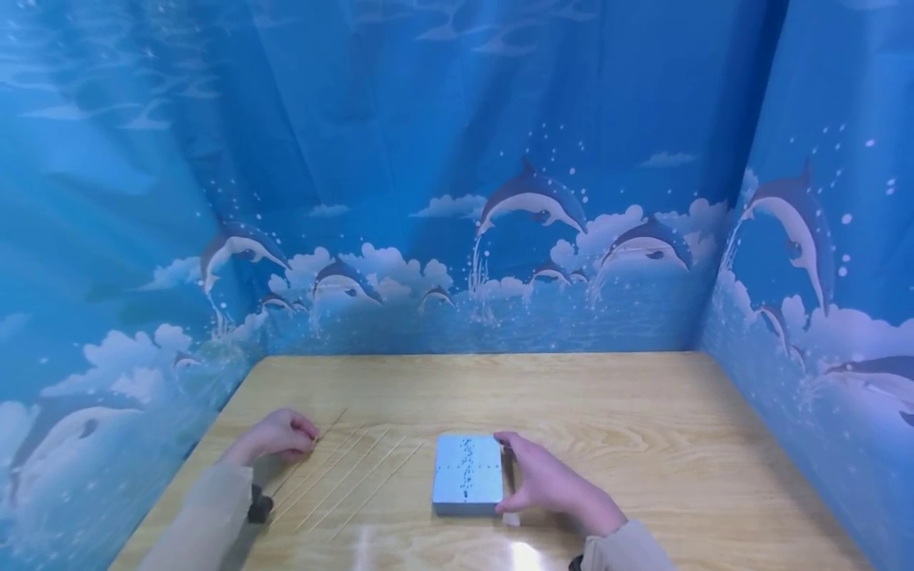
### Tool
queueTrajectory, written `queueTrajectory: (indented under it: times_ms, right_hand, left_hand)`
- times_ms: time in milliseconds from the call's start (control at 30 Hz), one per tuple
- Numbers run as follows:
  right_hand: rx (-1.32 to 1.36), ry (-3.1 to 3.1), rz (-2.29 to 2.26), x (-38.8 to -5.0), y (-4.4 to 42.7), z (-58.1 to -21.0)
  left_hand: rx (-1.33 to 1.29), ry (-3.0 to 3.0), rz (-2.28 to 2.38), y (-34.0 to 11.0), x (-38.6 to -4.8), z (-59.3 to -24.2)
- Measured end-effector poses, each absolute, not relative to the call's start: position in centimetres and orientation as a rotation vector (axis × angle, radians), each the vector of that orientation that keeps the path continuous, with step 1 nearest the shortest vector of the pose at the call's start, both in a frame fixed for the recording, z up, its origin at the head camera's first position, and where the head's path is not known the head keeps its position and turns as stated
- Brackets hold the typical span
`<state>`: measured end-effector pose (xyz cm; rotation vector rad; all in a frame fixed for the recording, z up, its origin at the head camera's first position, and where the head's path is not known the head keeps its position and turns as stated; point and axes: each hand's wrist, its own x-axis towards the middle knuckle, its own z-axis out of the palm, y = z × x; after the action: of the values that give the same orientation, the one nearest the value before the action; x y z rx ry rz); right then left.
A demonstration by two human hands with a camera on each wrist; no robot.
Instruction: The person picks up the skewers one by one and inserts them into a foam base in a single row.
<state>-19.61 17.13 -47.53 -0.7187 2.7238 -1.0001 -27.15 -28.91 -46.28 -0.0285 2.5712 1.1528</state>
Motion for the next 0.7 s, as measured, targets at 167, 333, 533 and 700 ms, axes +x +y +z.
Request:
queueTrajectory:
  times_ms: [167, 333, 533, 700]
  right_hand:
    - [-0.697, 2.710, -1.038, -19.7, 17.1, -47.7]
    - [-0.675, 2.712, -1.045, -19.7, 17.2, -47.7]
    - [-0.676, 2.690, -1.057, -19.6, 17.3, -47.7]
    - [-0.682, 2.681, -1.072, -19.8, 17.0, -47.6]
  left_hand:
    - [0.045, 2.540, 1.345, -28.5, -27.1, -44.3]
    - [0.129, 2.461, 1.567, -25.6, -26.5, -41.4]
    - [0.312, 2.284, 1.809, -20.0, -24.5, -39.3]
    - [0.441, 2.160, 1.912, -14.9, -23.0, -38.9]
